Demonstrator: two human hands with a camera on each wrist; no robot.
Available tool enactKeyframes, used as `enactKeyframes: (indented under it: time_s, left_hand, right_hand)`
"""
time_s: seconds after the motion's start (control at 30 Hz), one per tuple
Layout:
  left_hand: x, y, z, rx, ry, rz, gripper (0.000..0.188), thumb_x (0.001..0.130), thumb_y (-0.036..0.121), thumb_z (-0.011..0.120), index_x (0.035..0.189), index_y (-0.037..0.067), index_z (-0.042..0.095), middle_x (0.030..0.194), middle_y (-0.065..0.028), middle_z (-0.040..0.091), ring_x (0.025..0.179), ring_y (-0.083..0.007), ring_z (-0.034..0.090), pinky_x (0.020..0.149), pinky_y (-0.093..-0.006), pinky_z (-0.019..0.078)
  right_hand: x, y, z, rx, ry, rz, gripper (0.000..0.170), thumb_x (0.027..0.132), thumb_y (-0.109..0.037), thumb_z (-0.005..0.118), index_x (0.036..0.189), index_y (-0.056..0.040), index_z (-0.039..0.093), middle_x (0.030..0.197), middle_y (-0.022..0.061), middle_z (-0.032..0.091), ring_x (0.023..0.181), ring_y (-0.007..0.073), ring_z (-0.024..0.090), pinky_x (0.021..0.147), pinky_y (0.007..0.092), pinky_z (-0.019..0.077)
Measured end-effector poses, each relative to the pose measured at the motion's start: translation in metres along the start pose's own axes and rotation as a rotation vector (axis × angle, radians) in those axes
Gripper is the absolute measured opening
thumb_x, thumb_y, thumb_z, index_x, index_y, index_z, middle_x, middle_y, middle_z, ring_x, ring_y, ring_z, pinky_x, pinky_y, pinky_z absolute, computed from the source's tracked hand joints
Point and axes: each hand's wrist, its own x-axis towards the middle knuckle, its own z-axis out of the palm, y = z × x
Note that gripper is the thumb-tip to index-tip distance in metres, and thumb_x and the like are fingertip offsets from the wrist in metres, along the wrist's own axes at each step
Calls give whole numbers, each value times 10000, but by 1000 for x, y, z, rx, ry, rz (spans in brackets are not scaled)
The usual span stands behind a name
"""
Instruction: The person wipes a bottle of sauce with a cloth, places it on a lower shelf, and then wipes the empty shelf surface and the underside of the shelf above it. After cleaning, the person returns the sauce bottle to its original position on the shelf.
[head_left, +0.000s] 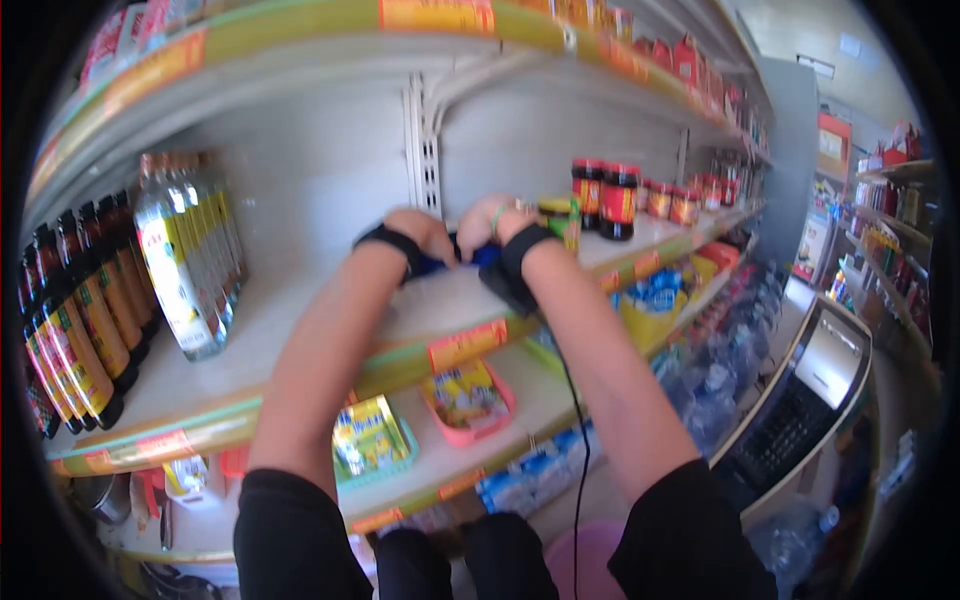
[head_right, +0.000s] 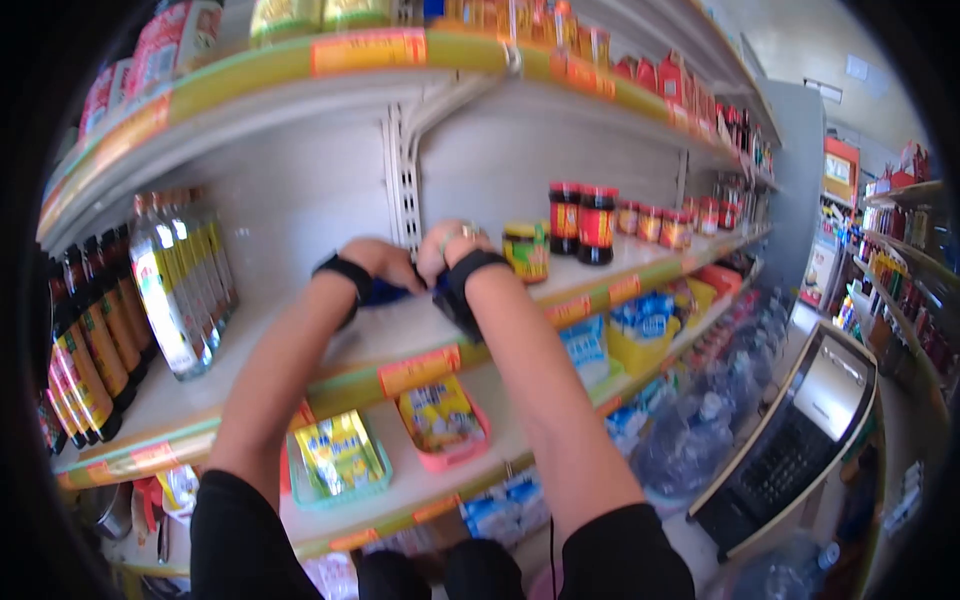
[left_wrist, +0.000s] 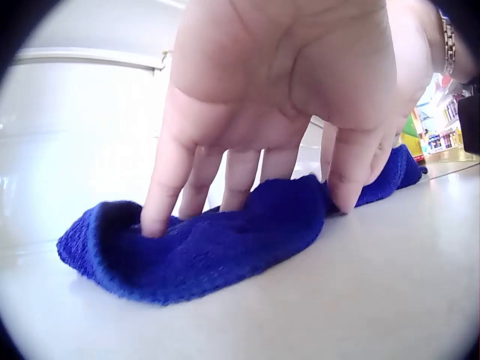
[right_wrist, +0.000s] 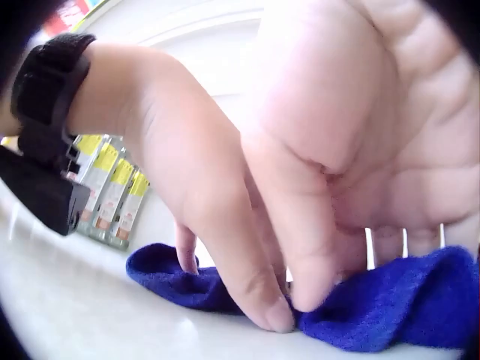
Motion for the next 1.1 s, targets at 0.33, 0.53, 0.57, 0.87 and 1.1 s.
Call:
enactKeyframes:
  time_s: [0.33, 0.53, 0.57, 0.87, 1.1]
  left_hand:
    - [-90, 34, -22, -64, -281, -15, 802, 715, 549, 612, 1271, 9, 409, 1308, -216, 386, 1186, -333, 403, 860, -439, 451]
    - [-139, 22, -11, -14, -167, 143, 617, 787, 518, 540, 1176, 40, 536, 1251, -168, 477, 1071, -267, 510, 775, -366, 485]
    - [-149, 21, -11, -20, -143, 182, 557, 800, 475, 544, 1154, 45, 557, 1190, -153, 535, 1045, -255, 532, 790, -334, 466]
    - [-185, 6, -5, -8, -14, 280, 425, 793, 277, 546, 1150, 46, 555, 1075, -140, 598, 1008, -258, 549, 897, -309, 394]
    - [-188, -18, 5, -146, 48, 337, 385, 838, 305, 513, 1120, 49, 567, 990, -130, 614, 903, -224, 557, 843, -316, 411]
  right_hand:
    - [-74, 11, 10, -173, -24, -170, 511, 798, -278, 563, 1165, 64, 467, 1124, 256, 525, 952, 336, 578, 790, 393, 483]
    - [-103, 47, 46, -275, 305, -556, 256, 787, -248, 569, 885, -15, 609, 696, 108, 590, 617, 190, 527, 591, 317, 424]
    - [-108, 51, 49, -205, 326, -630, 248, 799, -242, 562, 860, -5, 604, 680, 101, 579, 607, 189, 514, 594, 316, 422]
    - [-139, 39, 58, -94, 245, -771, 221, 801, -180, 571, 869, 28, 603, 772, 133, 606, 704, 215, 571, 666, 311, 446]
    - [-127, 27, 67, -92, 396, -721, 228, 811, -168, 548, 934, 19, 593, 803, 160, 603, 738, 252, 577, 690, 328, 449]
